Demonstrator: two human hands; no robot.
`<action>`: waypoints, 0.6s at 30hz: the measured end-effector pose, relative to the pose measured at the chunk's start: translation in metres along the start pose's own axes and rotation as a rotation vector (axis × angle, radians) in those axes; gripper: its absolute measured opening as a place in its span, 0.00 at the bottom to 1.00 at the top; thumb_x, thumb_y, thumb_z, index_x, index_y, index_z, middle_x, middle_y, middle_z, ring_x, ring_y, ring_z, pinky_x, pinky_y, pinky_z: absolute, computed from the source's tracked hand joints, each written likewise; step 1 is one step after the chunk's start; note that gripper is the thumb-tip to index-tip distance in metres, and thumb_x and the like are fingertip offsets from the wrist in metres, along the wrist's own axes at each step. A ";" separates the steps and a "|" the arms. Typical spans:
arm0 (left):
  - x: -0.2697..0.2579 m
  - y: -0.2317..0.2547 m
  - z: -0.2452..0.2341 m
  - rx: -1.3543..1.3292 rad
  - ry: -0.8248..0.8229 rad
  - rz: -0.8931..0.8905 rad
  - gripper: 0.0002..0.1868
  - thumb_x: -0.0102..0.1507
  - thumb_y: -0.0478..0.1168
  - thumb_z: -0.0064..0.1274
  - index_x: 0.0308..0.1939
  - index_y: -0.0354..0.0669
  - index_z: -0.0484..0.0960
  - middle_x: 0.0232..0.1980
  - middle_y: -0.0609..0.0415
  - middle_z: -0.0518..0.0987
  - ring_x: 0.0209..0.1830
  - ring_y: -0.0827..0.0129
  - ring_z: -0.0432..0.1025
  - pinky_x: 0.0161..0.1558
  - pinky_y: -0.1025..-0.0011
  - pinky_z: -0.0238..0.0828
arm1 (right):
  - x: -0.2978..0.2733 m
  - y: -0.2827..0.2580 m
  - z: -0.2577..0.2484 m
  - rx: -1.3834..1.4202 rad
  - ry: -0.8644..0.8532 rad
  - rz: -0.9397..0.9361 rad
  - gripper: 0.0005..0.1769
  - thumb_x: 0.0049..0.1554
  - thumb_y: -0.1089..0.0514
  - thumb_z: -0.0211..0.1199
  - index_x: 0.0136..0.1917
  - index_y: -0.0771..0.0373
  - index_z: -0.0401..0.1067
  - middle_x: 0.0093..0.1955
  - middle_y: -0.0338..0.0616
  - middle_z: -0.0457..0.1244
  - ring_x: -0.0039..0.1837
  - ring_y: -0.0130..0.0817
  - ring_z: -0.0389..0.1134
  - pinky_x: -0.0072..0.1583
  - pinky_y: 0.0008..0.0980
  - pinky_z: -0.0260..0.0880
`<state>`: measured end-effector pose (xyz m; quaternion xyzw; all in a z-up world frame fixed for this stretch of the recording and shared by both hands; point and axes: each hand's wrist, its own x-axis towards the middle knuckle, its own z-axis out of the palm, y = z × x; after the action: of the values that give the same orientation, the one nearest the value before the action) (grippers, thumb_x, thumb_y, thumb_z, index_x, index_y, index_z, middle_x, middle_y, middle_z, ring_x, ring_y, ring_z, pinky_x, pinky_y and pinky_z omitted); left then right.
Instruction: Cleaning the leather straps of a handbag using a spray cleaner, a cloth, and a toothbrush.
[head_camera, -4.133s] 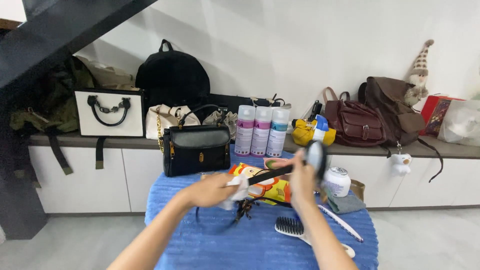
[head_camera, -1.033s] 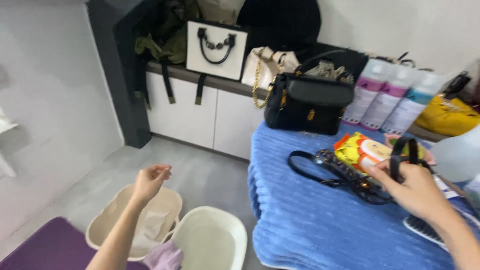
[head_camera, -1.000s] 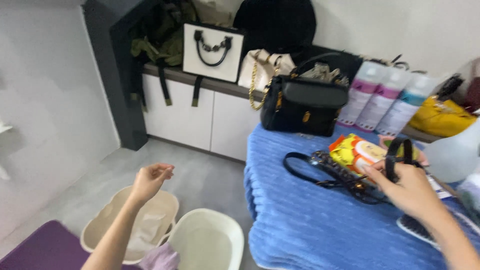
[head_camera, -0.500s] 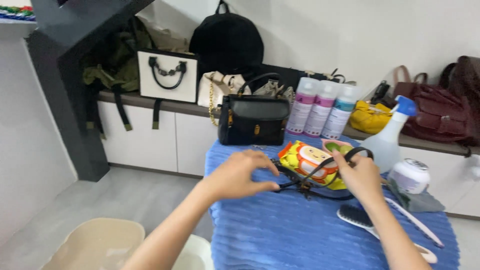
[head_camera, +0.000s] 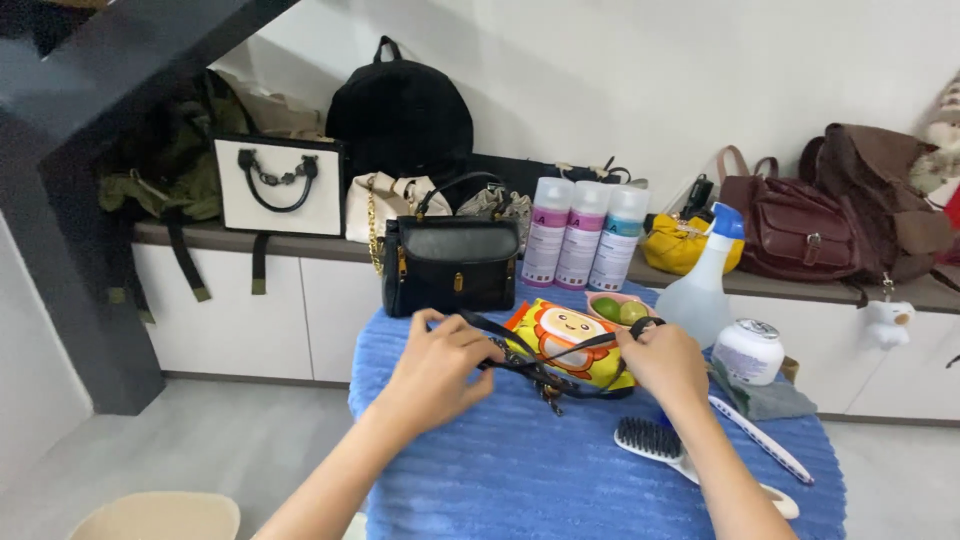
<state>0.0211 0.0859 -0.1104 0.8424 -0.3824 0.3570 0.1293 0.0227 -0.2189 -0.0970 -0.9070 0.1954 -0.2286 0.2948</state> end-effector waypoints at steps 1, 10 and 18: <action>-0.002 -0.002 -0.002 0.074 0.147 0.077 0.05 0.55 0.38 0.62 0.35 0.52 0.87 0.34 0.59 0.85 0.43 0.67 0.74 0.60 0.51 0.58 | -0.009 -0.007 -0.007 0.010 0.011 -0.012 0.26 0.57 0.45 0.62 0.23 0.62 0.74 0.25 0.50 0.67 0.41 0.52 0.73 0.46 0.37 0.72; -0.011 -0.008 0.011 0.261 0.525 0.302 0.06 0.57 0.35 0.57 0.37 0.50 0.85 0.36 0.57 0.81 0.39 0.65 0.71 0.57 0.44 0.60 | -0.022 -0.019 0.000 0.182 0.218 -0.808 0.23 0.45 0.48 0.78 0.52 0.54 0.76 0.51 0.47 0.65 0.60 0.57 0.66 0.63 0.53 0.63; 0.023 0.000 -0.009 0.217 0.756 0.172 0.09 0.59 0.34 0.62 0.42 0.50 0.86 0.41 0.59 0.81 0.43 0.65 0.71 0.59 0.52 0.60 | -0.064 -0.049 0.005 -0.192 -0.095 -0.840 0.43 0.46 0.36 0.74 0.70 0.49 0.66 0.67 0.43 0.63 0.73 0.47 0.56 0.70 0.67 0.45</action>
<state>0.0265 0.0779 -0.0881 0.6252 -0.3370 0.6897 0.1409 -0.0165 -0.1482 -0.0895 -0.9405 -0.1841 -0.2677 0.0991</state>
